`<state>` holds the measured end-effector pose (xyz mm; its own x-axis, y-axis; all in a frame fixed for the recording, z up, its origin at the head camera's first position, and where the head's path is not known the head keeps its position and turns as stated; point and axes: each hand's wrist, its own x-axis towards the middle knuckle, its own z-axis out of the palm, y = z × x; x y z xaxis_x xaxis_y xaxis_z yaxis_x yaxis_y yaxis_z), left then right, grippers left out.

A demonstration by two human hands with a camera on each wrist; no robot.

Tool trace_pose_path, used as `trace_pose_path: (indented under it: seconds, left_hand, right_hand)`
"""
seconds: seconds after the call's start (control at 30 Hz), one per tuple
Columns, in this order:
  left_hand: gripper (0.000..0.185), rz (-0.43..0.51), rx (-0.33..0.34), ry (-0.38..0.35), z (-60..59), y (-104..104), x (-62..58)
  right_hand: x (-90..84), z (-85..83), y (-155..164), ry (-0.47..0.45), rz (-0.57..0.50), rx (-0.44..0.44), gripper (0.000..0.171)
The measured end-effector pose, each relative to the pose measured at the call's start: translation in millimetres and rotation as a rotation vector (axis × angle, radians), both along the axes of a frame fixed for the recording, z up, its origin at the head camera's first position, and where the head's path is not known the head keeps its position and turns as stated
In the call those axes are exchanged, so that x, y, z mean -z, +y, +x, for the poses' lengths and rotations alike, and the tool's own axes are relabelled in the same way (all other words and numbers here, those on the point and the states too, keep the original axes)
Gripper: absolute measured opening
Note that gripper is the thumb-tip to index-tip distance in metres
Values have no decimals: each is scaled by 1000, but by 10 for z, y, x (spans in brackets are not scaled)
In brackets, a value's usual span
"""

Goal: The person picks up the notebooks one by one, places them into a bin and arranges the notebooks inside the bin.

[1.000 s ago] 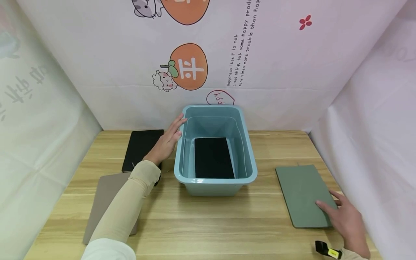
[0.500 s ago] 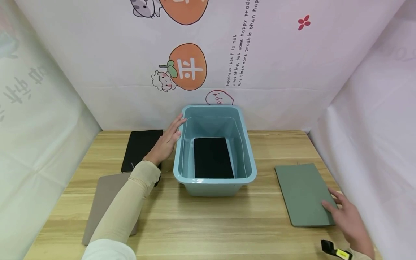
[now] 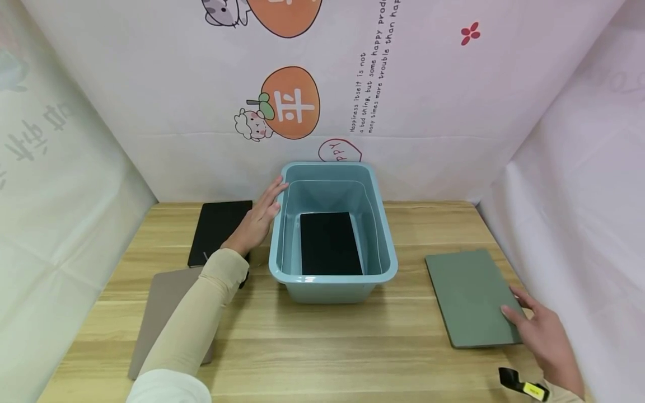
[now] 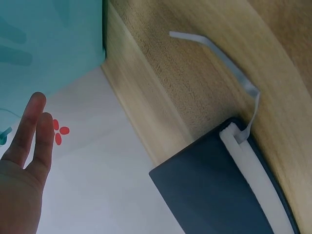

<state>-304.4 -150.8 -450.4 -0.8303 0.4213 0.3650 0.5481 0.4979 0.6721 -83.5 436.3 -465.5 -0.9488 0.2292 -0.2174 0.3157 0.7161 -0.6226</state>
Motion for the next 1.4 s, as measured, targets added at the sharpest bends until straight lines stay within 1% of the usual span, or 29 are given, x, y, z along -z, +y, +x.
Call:
trace_pose_path:
  seconds: [0.07, 0.13, 0.37, 0.67, 0.8, 0.97, 1.13, 1.27, 1.33, 1.4]
  left_hand:
    - [53, -1, 4, 1, -8, -2, 2]
    - [53, -1, 8, 2, -9, -4, -2]
    - [53, -7, -7, -12, 16, -7, -44]
    - [53, 11, 13, 4, -21, 0, 0]
    - [52, 10, 7, 7, -23, -8, 9]
    - [52, 11, 14, 6, -29, -11, 20]
    - [53, 13, 18, 9, -29, -4, 13]
    - [54, 18, 23, 13, -31, -2, 8]
    - [54, 22, 25, 10, -29, 0, 9]
    - [54, 24, 25, 9, -24, 0, 10]
  right_hand:
    - [-10, -5, -15, 37, 26, 4, 73]
    - [-20, -10, -24, 58, 25, 11, 71]
    - [-71, -41, -57, 85, -13, 32, 73]
    - [-144, -91, -126, 125, -44, 78, 71]
    - [-189, -157, -173, 116, -101, 119, 72]
    - [-237, -238, -223, 155, -145, 168, 69]
    - [-300, -270, -264, 208, -241, 161, 69]
    - [-360, -301, -303, 225, -294, 145, 69]
    - [-393, -322, -318, 232, -347, 156, 69]
    - [-425, -343, -331, 231, -362, 164, 69]
